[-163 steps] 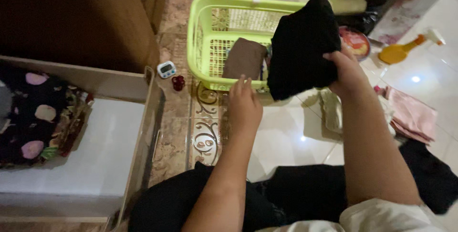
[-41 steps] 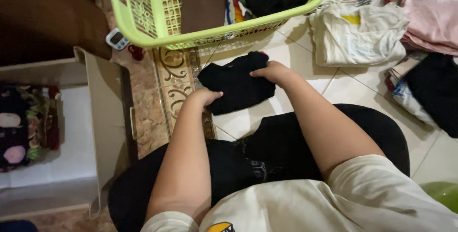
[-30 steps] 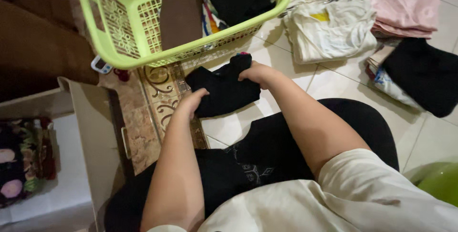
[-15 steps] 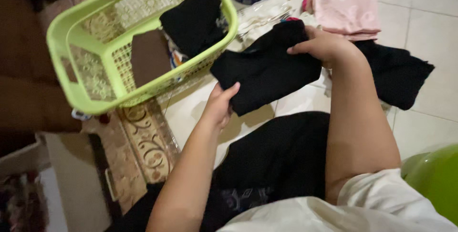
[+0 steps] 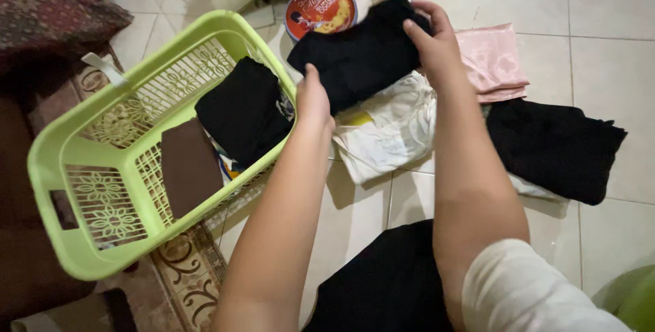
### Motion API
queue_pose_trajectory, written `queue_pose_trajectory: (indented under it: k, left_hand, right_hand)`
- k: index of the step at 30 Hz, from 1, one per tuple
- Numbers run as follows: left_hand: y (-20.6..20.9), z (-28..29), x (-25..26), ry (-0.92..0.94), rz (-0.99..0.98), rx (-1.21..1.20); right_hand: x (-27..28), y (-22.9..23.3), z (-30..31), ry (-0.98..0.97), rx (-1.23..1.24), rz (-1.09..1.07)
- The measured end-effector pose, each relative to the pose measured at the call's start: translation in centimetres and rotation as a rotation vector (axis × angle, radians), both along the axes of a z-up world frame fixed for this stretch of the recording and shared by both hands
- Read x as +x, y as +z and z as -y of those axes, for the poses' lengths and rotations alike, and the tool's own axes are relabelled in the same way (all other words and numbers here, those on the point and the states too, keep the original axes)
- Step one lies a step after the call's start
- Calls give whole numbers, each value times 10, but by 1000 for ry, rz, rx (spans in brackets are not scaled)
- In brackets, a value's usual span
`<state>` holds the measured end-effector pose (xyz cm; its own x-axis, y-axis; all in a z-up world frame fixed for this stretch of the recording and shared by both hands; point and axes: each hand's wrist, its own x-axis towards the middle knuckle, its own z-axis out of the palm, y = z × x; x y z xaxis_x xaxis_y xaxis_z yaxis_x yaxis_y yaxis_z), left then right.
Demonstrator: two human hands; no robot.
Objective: The person folds clothes by hand, placing the folded items into a drawer and onto the floor.
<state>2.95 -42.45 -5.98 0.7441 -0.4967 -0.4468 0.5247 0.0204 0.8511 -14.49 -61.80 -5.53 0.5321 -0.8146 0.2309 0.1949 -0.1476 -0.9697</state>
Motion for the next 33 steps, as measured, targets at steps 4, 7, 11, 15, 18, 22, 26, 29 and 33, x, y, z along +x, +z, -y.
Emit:
queue_pose_trajectory:
  k: [4,7,11,15,18,22,26,29,33]
  left_hand:
    - [-25,17,-6,172,364,114]
    - [-19,-11,-37,51,486,128]
    - [33,-119,-83,-266,611,-35]
    - [90,-279,-100,-268,648,180]
    - [124,-372,-92,-35,737,583]
    - [138,-424,-76,221,419,731]
    - [105,-433,-39,145,1063,766]
    - [77,-424,-28,71,1112,814]
    - [74,-435,-21,-127,1149,969]
  right_hand:
    - [21,-30,-11,-241,-112,-453]
    - [23,-21,-33,-240,-228,-681]
    - [22,14,-61,-220,-509,-591]
    - [33,45,-109,-149,-653,-543]
    - [60,65,-159,-84,-852,-450]
    - [90,77,-273,128,-966,-376]
    - [114,73,-370,448,-1206,-333]
    - [134,69,-400,543,-1223,-744]
    - [172,61,-400,448,-917,-1206]
